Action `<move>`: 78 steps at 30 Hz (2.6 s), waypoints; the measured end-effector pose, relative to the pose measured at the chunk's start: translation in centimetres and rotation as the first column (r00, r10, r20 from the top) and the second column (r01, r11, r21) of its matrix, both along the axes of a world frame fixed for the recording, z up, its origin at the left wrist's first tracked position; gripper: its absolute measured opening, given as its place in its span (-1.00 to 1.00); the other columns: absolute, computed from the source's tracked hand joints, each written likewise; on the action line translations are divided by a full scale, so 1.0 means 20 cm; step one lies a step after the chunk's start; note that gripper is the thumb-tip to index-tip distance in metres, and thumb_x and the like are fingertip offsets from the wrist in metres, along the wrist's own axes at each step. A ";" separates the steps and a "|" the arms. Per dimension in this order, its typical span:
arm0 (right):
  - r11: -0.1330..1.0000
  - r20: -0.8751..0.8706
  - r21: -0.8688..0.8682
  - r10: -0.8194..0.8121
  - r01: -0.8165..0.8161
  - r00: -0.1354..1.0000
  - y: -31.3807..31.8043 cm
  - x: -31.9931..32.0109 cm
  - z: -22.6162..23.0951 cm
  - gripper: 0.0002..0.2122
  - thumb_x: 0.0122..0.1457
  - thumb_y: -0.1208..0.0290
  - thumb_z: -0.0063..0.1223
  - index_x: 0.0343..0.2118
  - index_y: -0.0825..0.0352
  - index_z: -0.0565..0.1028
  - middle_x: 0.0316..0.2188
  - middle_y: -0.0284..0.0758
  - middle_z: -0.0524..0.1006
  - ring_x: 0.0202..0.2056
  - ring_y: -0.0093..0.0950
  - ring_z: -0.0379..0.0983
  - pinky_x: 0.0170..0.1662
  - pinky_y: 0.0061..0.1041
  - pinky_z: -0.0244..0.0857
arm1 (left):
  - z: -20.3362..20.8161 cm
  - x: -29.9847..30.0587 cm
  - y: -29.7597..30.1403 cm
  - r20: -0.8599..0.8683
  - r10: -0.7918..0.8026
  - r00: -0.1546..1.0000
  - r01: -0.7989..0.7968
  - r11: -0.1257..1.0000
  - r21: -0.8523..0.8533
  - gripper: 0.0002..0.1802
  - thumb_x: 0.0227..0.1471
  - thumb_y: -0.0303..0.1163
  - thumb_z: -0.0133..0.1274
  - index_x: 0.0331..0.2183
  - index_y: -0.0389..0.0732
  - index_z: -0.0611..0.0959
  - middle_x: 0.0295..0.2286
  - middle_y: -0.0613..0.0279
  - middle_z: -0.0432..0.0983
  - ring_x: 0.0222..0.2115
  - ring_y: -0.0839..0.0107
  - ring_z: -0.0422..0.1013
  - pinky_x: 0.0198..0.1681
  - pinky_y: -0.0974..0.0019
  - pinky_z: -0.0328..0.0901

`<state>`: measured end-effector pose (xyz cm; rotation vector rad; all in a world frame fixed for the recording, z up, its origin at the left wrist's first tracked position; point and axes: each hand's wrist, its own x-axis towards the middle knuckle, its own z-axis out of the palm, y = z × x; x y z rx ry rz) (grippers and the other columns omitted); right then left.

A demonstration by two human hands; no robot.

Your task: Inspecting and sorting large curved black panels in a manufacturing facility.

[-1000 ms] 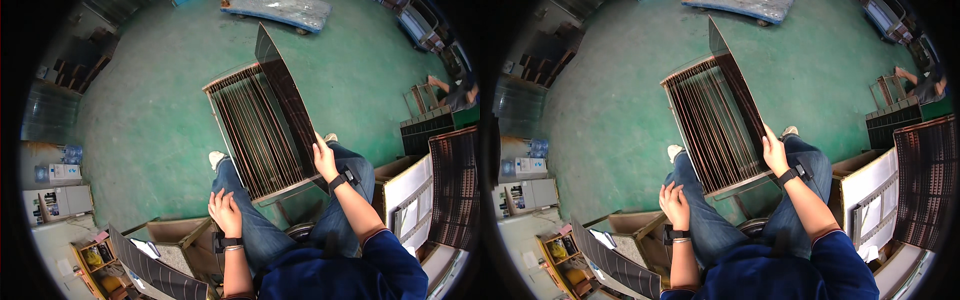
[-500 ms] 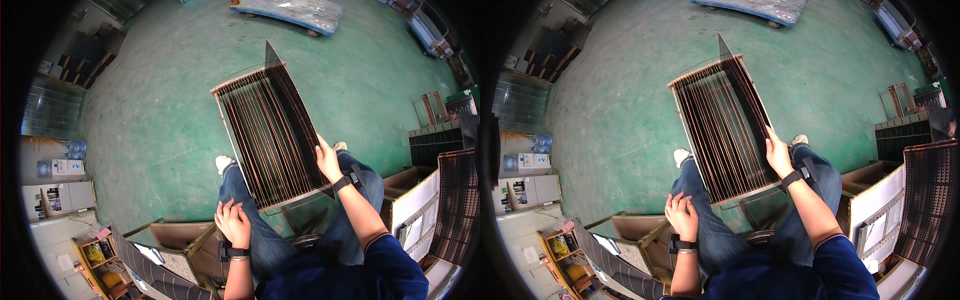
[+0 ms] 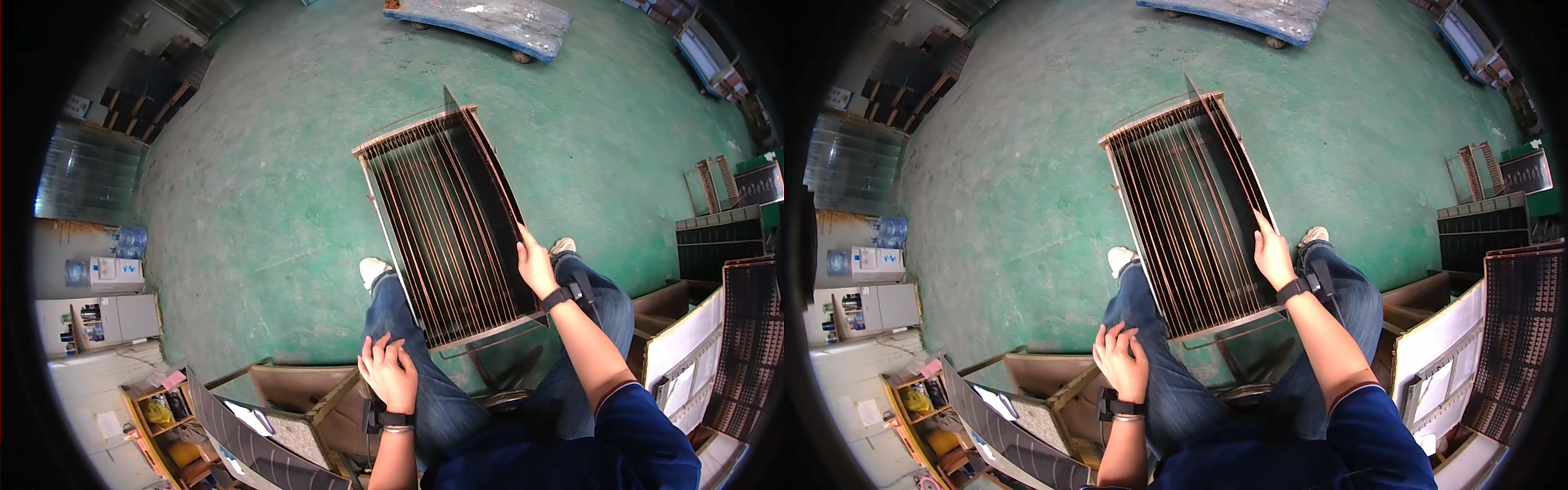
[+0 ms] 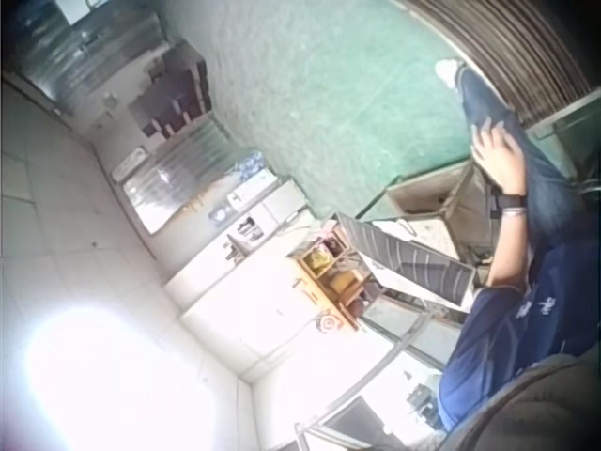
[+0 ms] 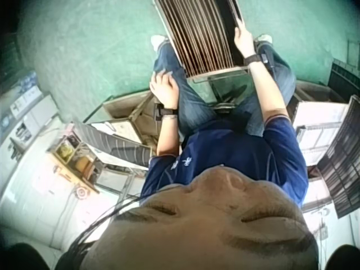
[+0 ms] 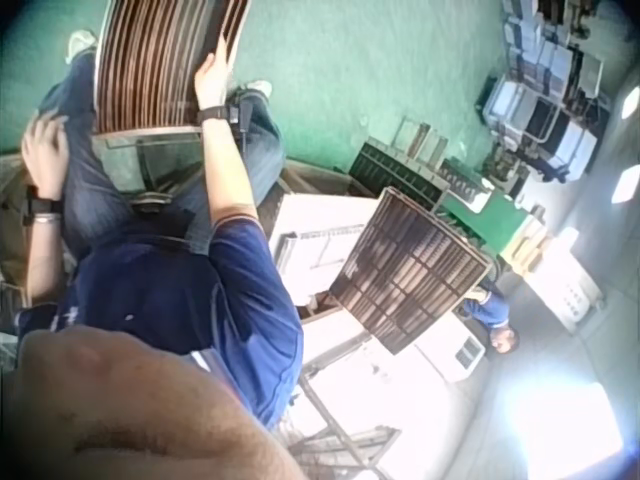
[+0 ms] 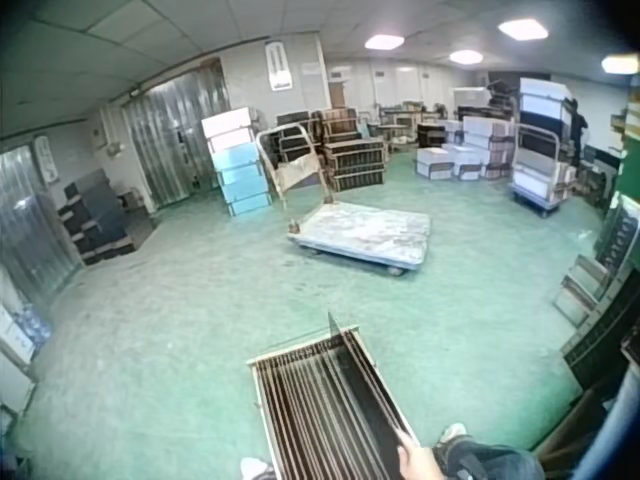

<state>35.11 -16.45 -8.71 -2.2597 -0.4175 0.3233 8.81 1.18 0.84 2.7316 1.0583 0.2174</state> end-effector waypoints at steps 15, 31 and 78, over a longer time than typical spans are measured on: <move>0.833 0.213 -0.540 0.275 -0.122 0.938 -0.02 -0.19 -0.48 -0.61 0.05 0.32 -0.01 -0.01 0.21 0.39 0.27 -0.24 -0.09 0.27 -0.28 -0.20 0.20 0.03 -0.27 | 0.00 0.00 0.02 -0.064 0.024 0.998 -0.024 1.000 -0.003 -0.84 -0.11 -0.42 0.01 -0.39 -0.03 0.61 -0.18 0.39 0.43 0.03 0.17 0.18 0.10 0.00 -0.02; 1.000 -0.120 0.008 0.019 -0.018 0.993 -0.41 -0.09 0.68 -0.69 0.21 0.34 -0.12 -0.20 0.56 0.44 -0.41 -0.21 0.55 -0.36 -0.55 0.43 -0.24 -0.57 0.28 | -0.01 -0.02 0.02 0.075 0.029 0.997 -0.027 0.999 -0.035 -0.86 -0.11 -0.44 0.00 -0.42 -0.07 0.61 -0.21 0.36 0.45 0.02 0.17 0.19 0.09 0.04 0.00; -0.038 -0.222 0.975 -0.075 0.220 0.972 -1.41 -0.56 1.25 -0.57 0.25 0.40 -0.21 0.17 0.35 0.13 0.13 -0.19 0.23 0.11 -0.35 0.21 0.17 -0.29 0.09 | 0.33 -0.61 0.07 0.579 0.728 0.368 0.383 0.449 -0.807 -0.70 0.10 -0.34 -0.01 -0.16 -0.31 0.50 -0.13 0.20 0.41 -0.08 0.44 0.28 0.07 0.35 0.12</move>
